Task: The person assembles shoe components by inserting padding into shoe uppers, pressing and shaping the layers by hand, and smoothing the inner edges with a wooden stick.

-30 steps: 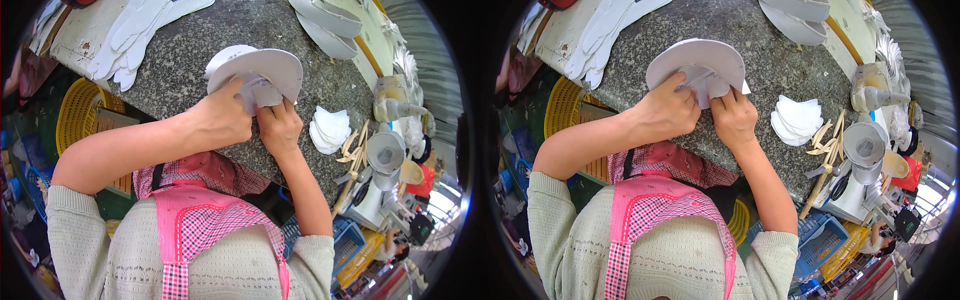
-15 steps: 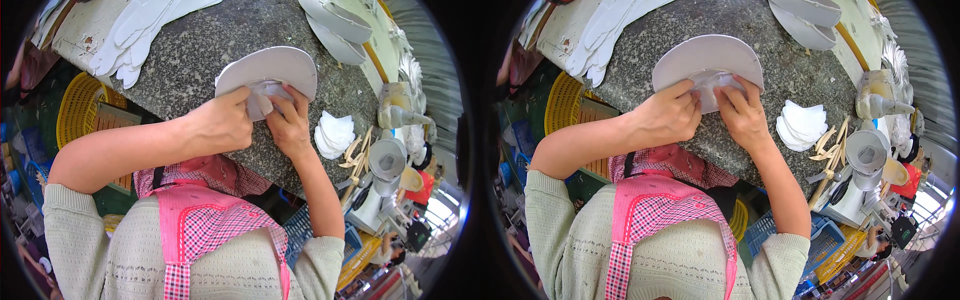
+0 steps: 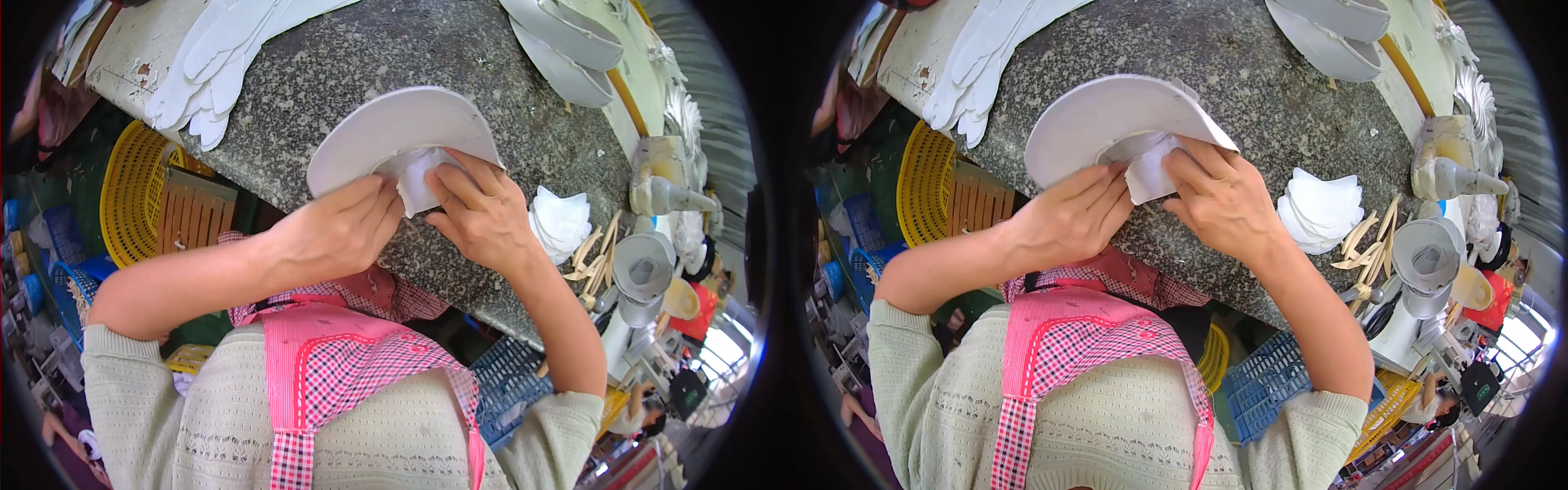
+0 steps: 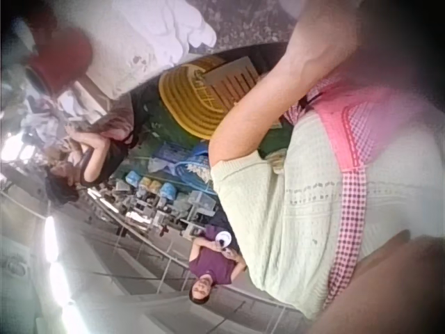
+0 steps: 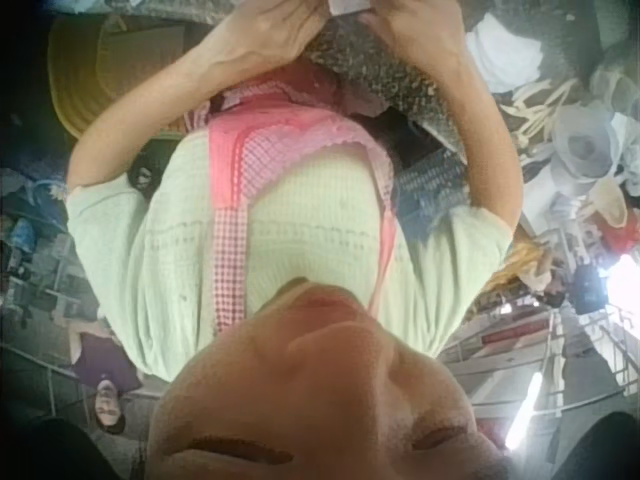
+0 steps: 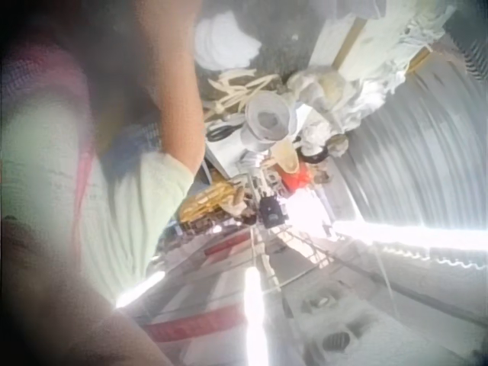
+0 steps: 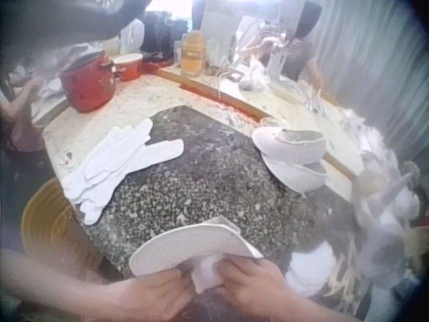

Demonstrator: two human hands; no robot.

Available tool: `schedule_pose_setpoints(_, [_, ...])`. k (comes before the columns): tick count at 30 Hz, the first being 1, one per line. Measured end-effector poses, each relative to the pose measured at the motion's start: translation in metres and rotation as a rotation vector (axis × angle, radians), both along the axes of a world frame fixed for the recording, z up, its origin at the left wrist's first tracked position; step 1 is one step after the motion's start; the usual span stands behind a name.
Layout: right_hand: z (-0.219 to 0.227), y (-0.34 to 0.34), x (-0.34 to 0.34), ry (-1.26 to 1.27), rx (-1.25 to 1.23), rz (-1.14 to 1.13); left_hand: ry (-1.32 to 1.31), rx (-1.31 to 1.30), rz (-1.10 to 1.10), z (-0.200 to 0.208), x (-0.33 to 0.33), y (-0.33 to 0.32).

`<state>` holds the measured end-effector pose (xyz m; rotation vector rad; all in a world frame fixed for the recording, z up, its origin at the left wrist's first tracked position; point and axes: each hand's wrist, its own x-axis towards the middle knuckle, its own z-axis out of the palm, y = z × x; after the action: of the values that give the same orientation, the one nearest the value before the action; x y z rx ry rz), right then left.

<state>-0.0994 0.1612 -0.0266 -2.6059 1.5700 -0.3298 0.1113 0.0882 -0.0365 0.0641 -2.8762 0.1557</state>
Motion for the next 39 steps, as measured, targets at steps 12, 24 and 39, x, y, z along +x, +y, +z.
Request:
schedule_pose_setpoints(12, [0.007, -0.003, 0.017, 0.128, 0.032, 0.027, 0.088, 0.166, 0.197, 0.004, 0.007, 0.025])
schedule_pose_setpoints(24, [0.013, -0.004, -0.003, 0.082, 0.031, 0.009, -0.235, 0.488, 0.106, 0.034, 0.001, -0.020])
schedule_pose_setpoints(39, [0.067, 0.032, 0.011, -1.723, 0.647, -0.382, -0.544, 1.360, -0.128, 0.100, -0.064, -0.070])
